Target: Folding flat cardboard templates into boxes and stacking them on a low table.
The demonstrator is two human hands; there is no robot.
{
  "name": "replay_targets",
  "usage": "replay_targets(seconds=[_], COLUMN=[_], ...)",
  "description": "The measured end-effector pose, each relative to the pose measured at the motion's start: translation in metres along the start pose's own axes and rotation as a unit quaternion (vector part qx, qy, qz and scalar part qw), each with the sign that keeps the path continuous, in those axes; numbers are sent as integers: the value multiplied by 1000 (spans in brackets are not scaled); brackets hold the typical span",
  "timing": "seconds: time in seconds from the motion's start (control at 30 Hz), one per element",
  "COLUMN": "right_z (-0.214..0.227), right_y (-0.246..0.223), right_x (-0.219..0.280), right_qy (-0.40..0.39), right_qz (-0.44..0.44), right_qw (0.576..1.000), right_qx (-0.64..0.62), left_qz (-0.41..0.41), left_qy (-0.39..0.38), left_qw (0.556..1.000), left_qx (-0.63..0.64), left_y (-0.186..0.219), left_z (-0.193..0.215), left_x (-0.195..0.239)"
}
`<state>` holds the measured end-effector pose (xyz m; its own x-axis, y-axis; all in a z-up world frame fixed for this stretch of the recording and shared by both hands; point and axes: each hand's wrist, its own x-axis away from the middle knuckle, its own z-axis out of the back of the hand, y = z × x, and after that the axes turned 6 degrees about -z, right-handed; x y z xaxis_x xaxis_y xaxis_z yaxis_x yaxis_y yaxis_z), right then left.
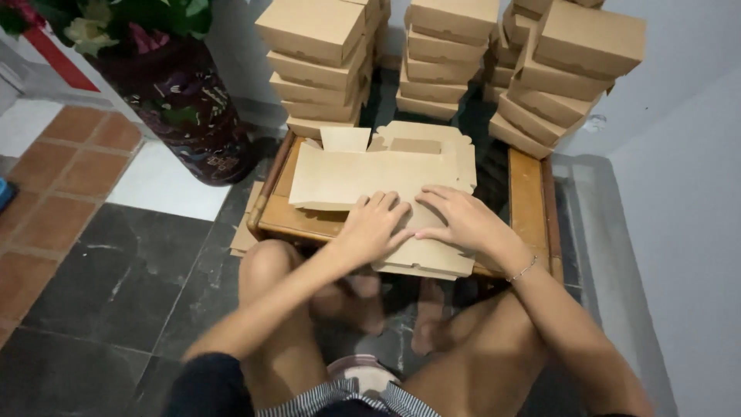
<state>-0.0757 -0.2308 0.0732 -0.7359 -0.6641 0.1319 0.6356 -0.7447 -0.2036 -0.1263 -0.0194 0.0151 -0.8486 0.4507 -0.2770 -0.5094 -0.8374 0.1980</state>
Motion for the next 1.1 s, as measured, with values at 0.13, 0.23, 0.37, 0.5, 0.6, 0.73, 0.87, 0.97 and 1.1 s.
replay_targets(seconds=[0.13,0.23,0.37,0.5,0.6,0.73,0.87,0.97,1.1], right_z=[6,2,9,11,1,-21,-25,-28,-15], right_y=[2,10,12,12,20,42,45,44,26], right_x=[-2,-4,-6,-6,-5,-8,-13,-13,-10], right_qy=[-10,-13,-16,-2,4,70,133,164,169], right_qz=[-17,-22,-20,5,12,64,117,133,133], right_qw=[1000,1000,1000,1000,1000,995,983,976,974], right_qx=[5,-1,11,15,8,27,42,51,64], left_qz=[-90,-129,-172,-180,-186,-209,-234,-254,-266], left_qy=[-201,-250,-267,-256,-232,-163,-87,-60,-52], left_qw=[975,958,948,950,955,964,967,964,961], left_qx=[-41,-51,-22,7,10,-12,-55,-53,-56], left_y=[-28,-36,-34,-38,-47,-51,-53,-49,-47], left_z=[12,-8,16,46,41,20,-11,-16,-13], left_x=[-39,-70,-81,-70,-60,-46,-40,-46,-49])
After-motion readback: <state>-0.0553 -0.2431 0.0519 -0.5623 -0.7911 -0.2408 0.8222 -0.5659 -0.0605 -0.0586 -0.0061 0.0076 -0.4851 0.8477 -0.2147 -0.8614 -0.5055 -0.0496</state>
